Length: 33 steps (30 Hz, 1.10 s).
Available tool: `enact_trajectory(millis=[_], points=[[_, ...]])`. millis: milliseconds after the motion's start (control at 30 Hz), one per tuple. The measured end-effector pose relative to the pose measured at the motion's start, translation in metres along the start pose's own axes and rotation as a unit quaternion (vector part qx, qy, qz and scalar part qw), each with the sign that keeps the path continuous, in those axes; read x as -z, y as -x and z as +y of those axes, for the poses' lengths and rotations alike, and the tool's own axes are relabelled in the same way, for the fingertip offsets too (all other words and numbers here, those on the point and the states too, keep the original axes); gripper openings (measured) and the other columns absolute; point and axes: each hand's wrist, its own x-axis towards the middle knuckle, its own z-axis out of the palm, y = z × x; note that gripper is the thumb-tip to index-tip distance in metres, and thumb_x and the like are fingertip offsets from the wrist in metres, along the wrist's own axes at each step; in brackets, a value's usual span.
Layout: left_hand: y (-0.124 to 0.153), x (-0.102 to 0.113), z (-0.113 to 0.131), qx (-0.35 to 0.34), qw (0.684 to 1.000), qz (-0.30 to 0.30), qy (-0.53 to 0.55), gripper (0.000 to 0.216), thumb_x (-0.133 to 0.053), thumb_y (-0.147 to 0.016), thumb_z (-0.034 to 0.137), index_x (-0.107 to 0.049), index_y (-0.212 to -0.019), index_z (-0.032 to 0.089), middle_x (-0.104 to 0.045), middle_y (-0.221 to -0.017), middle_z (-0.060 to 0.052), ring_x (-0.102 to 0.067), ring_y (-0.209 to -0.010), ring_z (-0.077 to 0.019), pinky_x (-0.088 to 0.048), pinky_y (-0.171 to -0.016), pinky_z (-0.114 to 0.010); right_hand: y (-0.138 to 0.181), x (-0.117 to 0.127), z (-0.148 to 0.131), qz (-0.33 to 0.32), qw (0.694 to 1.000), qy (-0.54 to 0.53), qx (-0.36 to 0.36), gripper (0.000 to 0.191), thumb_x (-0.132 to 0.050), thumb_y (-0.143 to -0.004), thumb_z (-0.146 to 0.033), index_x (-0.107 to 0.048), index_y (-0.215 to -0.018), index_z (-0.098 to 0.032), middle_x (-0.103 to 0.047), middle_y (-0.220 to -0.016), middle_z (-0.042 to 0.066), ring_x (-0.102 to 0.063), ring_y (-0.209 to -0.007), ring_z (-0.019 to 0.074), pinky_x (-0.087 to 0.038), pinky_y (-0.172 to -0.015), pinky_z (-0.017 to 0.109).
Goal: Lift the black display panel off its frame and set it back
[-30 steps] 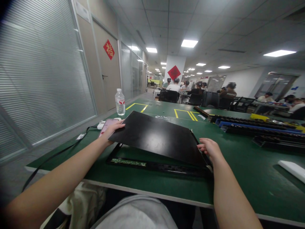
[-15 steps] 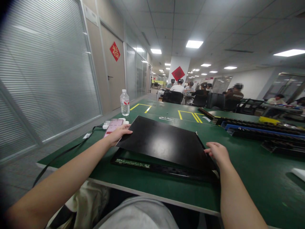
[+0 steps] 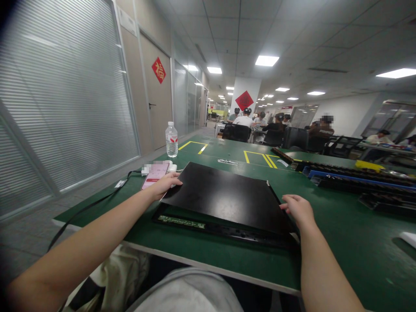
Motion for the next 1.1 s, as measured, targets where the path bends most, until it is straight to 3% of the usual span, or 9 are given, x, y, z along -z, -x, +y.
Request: enact_trajectory(millis=[300, 1100], points=[[-0.004, 0.002, -0.003, 0.012, 1.000, -0.004, -0.006, 0.022, -0.060, -0.054, 0.004, -0.063, -0.074, 0.014, -0.069, -0.059, -0.005, -0.066, -0.054, -0.0213, -0.053, -0.054, -0.031, -0.012, 0.001, 0.010, -0.005, 0.998, 0.060, 0.010, 0.029, -0.058, -0.076, -0.035, -0.067, -0.097, -0.017, -0.073, -0.073, 0.009, -0.060, -0.058, 0.0185, -0.045, -0.060, 0.031], [-0.005, 0.005, -0.008, 0.002, 0.998, 0.021, -0.058, 0.030, -0.072, -0.059, 0.009, -0.062, -0.086, 0.016, -0.068, -0.065, -0.002, -0.066, -0.057, -0.0200, -0.052, -0.058, -0.030, -0.014, -0.001, 0.012, -0.005, 0.984, 0.168, 0.058, 0.026, -0.058, -0.075, -0.037, -0.071, -0.092, -0.023, -0.074, -0.076, 0.005, -0.065, -0.062, 0.0205, -0.043, -0.056, 0.031]])
